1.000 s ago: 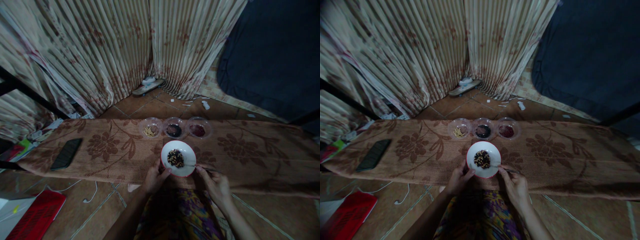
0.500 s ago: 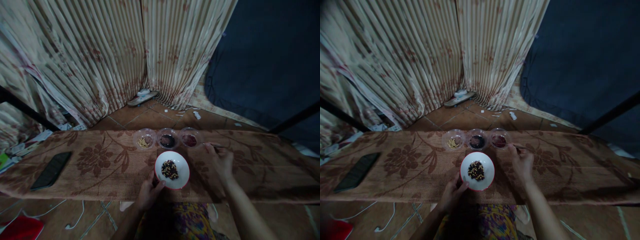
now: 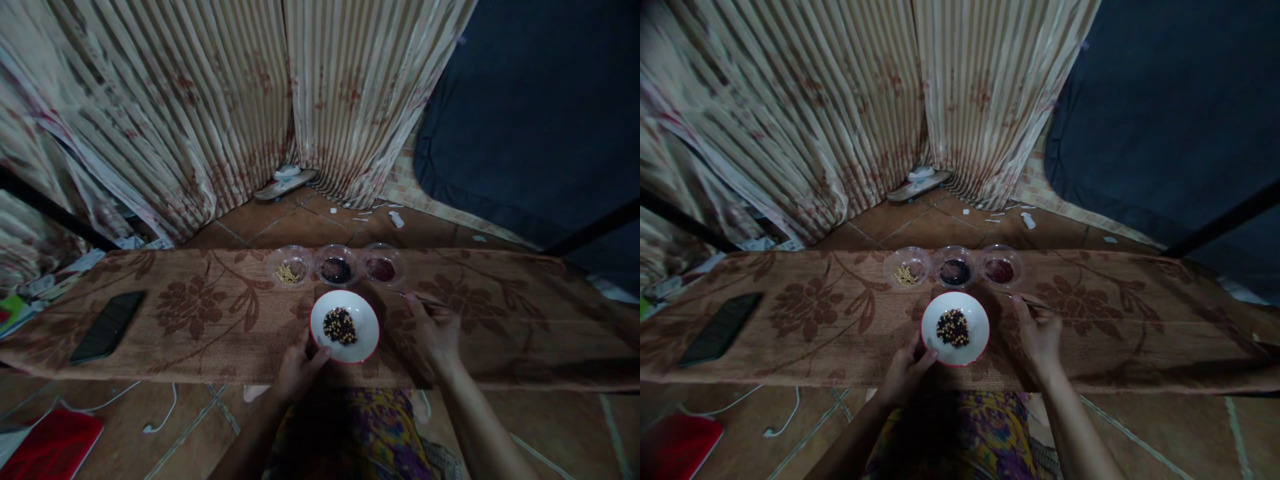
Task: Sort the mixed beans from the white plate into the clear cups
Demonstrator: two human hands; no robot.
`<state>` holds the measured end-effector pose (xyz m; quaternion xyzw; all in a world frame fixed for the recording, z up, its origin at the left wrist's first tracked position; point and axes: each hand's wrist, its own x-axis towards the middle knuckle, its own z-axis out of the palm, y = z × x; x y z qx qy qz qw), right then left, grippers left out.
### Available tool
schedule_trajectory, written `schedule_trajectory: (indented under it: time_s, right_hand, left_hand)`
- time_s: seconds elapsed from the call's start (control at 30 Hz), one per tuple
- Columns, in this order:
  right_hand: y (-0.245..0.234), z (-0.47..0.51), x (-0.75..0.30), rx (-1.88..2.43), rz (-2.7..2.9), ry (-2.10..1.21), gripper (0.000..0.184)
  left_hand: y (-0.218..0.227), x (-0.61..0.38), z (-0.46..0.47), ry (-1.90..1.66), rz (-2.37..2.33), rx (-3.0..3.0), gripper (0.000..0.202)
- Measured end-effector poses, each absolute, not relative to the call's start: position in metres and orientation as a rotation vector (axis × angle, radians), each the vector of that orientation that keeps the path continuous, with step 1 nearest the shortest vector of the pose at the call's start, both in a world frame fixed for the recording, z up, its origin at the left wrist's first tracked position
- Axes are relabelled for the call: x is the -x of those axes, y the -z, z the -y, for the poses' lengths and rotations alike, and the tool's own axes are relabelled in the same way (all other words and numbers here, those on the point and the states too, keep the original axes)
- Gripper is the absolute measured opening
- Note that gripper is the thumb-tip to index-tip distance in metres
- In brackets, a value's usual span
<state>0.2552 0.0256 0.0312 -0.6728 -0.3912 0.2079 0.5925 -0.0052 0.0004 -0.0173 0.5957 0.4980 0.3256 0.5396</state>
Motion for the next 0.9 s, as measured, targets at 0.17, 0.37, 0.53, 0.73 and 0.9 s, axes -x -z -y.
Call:
schedule_trajectory:
  time_s: [0.17,0.37,0.53,0.73,0.9]
  right_hand:
    - [-0.025,0.012,-0.238,1.605,1.023,-0.646,0.026]
    - [-0.018,0.034,-0.232,1.618,1.142,-0.788,0.029]
    - [-0.016,0.041,-0.231,1.645,1.319,-0.869,0.032]
    - [-0.012,0.042,-0.229,1.671,1.44,-0.892,0.035]
    - [-0.011,0.04,-0.23,1.693,1.439,-0.868,0.036]
  left_hand:
    - [0.016,0.003,0.001,-0.774,-1.206,-1.414,0.048]
    - [0.016,0.004,0.001,-0.793,-1.186,-1.421,0.047]
    - [0.018,0.003,0.001,-0.788,-1.182,-1.389,0.051]
    - [0.017,0.003,0.002,-0.82,-1.14,-1.377,0.051]
    - [0.022,0.003,0.002,-0.805,-1.178,-1.397,0.049]
